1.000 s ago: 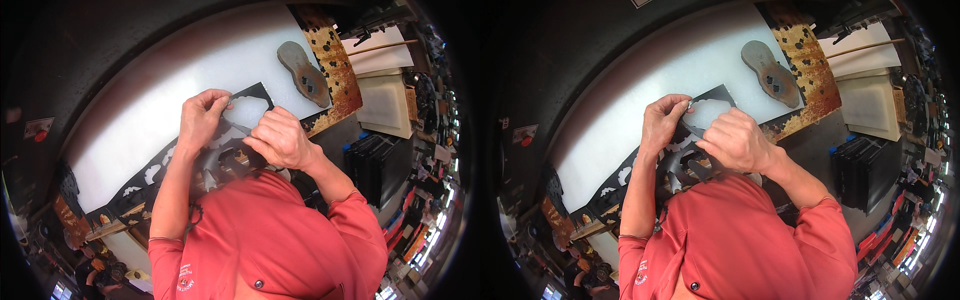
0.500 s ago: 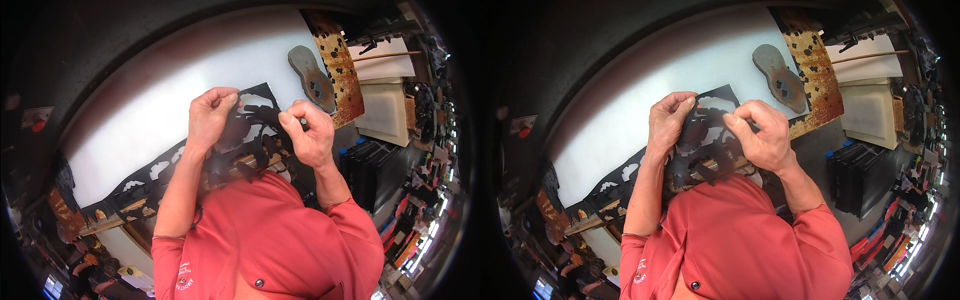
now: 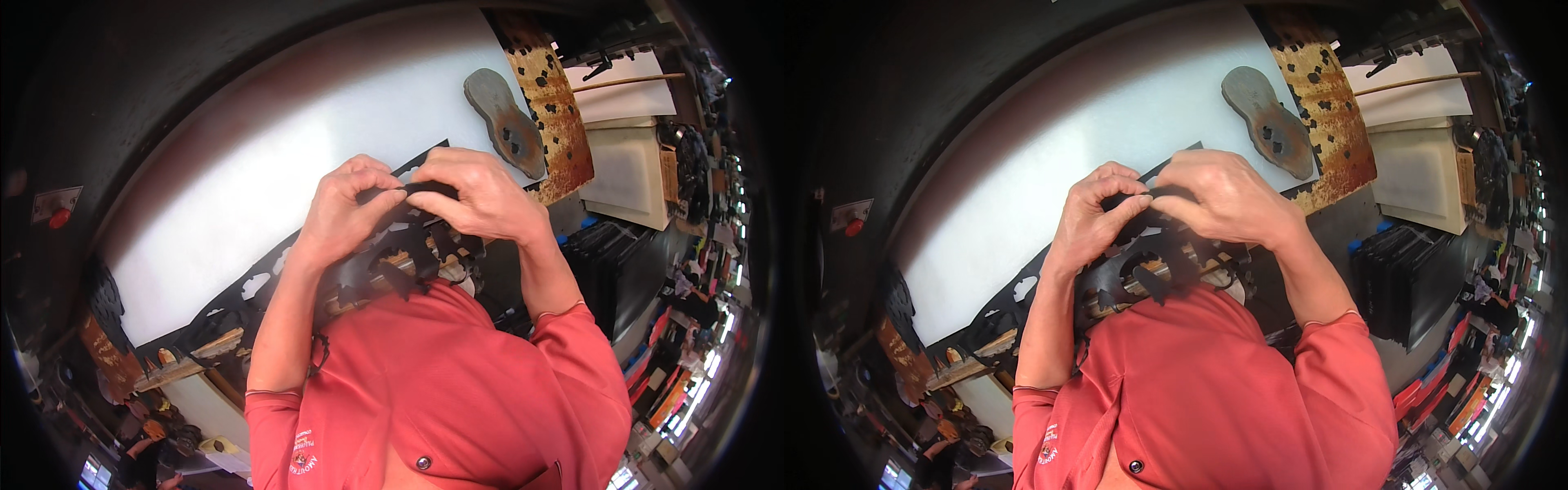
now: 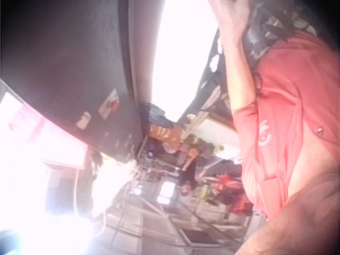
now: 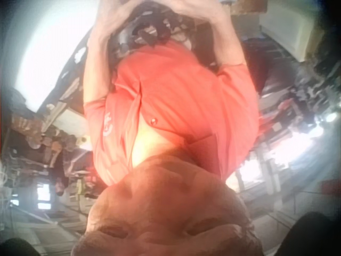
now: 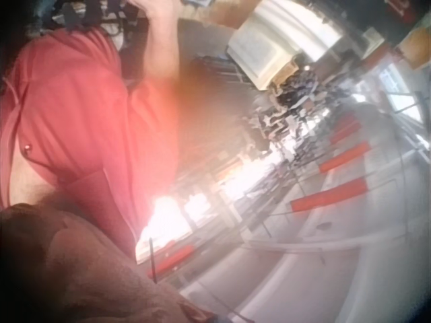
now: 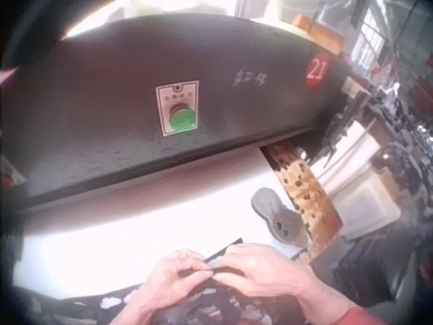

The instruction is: The person repeatedly rubs a gray handheld tool against a black sheet with white cutouts on a workbench. The person also picks up and sets down small black cutout pieces during the process.

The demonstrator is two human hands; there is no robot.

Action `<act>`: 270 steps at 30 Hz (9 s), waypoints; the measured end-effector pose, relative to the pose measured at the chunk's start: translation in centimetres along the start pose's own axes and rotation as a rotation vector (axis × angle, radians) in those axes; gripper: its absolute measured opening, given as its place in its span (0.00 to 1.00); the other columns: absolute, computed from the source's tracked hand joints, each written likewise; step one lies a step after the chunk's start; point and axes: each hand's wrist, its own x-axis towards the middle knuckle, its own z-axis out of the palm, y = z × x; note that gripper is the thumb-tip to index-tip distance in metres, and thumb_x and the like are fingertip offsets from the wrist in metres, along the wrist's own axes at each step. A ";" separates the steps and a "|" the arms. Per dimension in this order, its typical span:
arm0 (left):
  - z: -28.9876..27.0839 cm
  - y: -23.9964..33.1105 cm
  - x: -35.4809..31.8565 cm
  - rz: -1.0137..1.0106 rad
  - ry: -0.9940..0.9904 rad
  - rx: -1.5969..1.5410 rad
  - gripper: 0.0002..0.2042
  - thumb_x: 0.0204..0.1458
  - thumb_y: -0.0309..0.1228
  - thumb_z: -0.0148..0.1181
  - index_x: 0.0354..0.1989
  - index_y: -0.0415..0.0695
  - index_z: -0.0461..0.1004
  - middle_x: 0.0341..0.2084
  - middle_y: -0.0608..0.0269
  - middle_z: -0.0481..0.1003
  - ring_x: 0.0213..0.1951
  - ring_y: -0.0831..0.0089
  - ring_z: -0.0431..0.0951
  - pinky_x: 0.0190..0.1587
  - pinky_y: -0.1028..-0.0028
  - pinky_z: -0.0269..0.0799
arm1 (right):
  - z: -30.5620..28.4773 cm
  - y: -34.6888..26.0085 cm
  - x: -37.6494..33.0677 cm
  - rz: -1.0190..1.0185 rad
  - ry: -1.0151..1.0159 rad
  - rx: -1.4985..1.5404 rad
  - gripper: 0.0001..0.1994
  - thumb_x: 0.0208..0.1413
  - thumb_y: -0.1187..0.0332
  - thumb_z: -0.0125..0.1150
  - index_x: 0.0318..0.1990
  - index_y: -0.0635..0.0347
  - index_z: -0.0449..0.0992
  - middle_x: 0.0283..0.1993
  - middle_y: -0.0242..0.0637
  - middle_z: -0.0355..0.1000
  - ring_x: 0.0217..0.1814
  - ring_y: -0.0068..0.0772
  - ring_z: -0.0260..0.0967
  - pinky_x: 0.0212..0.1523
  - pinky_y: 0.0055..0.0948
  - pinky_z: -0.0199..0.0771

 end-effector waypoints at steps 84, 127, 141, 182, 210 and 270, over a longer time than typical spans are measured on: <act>-0.8 3.0 -2.0 -0.057 0.574 -0.762 0.06 0.66 0.28 0.68 0.44 0.40 0.79 0.32 0.62 0.81 0.31 0.79 0.75 0.38 0.76 0.73 | 4.4 -6.1 0.7 0.374 0.475 0.701 0.10 0.71 0.68 0.64 0.45 0.69 0.83 0.31 0.32 0.82 0.33 0.17 0.80 0.34 0.22 0.82; -12.6 -0.5 -11.0 -0.221 0.655 -0.205 0.13 0.61 0.26 0.68 0.53 0.37 0.83 0.34 0.66 0.84 0.34 0.83 0.80 0.34 0.78 0.76 | 6.6 0.3 3.1 0.430 0.191 0.553 0.09 0.73 0.66 0.63 0.44 0.64 0.80 0.28 0.24 0.70 0.27 0.13 0.65 0.29 0.18 0.68; -32.7 -14.3 -24.4 0.087 1.854 -0.559 0.09 0.69 0.22 0.57 0.54 0.33 0.68 0.41 0.56 0.76 0.39 0.72 0.77 0.55 0.67 0.87 | 9.6 3.7 2.7 0.399 0.282 0.467 0.10 0.73 0.65 0.63 0.45 0.64 0.81 0.27 0.23 0.69 0.27 0.11 0.63 0.28 0.18 0.69; -31.4 -13.3 -29.6 -0.494 1.800 0.055 0.14 0.66 0.31 0.65 0.53 0.34 0.79 0.49 0.51 0.79 0.50 0.56 0.83 0.55 0.62 0.84 | 9.8 3.1 2.3 0.357 0.296 0.456 0.10 0.73 0.65 0.64 0.45 0.64 0.81 0.28 0.25 0.71 0.27 0.14 0.66 0.29 0.20 0.70; -36.9 -14.9 -26.8 -0.535 1.080 1.321 0.20 0.56 0.30 0.57 0.57 0.40 0.79 0.60 0.52 0.78 0.67 0.46 0.69 0.66 0.46 0.66 | 10.2 3.6 1.9 0.345 0.377 0.433 0.09 0.73 0.67 0.63 0.45 0.66 0.81 0.30 0.26 0.73 0.27 0.14 0.67 0.29 0.20 0.73; -4.7 -5.1 -13.3 0.245 0.483 0.736 0.13 0.48 0.19 0.75 0.39 0.41 0.78 0.48 0.54 0.76 0.53 0.47 0.74 0.55 0.53 0.70 | -3.7 9.0 -5.4 0.284 0.285 -0.479 0.39 0.54 0.57 0.78 0.71 0.63 0.71 0.68 0.53 0.70 0.70 0.57 0.67 0.70 0.50 0.69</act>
